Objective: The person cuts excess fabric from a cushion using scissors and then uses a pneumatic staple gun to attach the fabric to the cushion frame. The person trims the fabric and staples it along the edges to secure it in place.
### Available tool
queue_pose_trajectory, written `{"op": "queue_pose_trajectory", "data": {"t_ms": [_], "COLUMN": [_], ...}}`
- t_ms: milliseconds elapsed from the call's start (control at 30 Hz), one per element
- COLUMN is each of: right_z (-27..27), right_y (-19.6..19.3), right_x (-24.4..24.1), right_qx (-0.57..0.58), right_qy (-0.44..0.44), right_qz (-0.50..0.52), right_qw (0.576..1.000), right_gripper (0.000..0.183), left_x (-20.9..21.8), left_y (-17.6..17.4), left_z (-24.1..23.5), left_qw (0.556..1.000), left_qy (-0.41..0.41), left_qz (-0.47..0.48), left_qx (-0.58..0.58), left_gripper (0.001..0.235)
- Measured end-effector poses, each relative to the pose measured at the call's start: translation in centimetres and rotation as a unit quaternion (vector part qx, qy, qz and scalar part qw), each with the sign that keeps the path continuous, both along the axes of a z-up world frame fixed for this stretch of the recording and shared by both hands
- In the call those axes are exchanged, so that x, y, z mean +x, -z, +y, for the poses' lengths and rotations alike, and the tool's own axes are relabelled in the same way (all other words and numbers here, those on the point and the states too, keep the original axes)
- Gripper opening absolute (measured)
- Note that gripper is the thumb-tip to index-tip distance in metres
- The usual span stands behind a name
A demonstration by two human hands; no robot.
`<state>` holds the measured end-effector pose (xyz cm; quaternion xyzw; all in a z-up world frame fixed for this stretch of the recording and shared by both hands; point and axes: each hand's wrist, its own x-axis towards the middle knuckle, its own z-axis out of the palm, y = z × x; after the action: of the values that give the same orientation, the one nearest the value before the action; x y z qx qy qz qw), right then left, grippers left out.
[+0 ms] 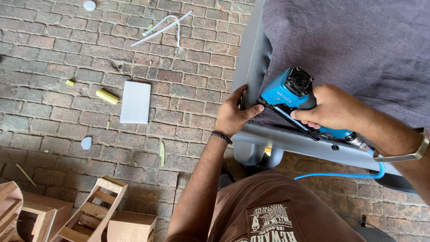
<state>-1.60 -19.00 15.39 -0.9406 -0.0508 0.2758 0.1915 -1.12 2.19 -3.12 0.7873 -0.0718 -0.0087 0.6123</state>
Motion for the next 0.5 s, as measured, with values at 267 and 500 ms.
{"op": "queue_pose_trajectory", "data": {"t_ms": [267, 500], "right_z": [-0.5, -0.3], "right_y": [1.1, 1.0], "right_x": [0.9, 0.2], "right_qx": [-0.049, -0.074], "right_qy": [-0.030, -0.054], "right_qz": [-0.011, -0.007], "right_qw": [0.998, 0.996], "right_gripper": [0.027, 0.022], "left_x": [-1.5, -1.8], "left_y": [0.3, 0.3], "left_z": [1.9, 2.1], "left_qw": [0.989, 0.991], "left_qy": [0.096, 0.109], "left_qz": [0.055, 0.030], "left_qx": [-0.099, -0.064], "left_gripper": [0.099, 0.093]}}
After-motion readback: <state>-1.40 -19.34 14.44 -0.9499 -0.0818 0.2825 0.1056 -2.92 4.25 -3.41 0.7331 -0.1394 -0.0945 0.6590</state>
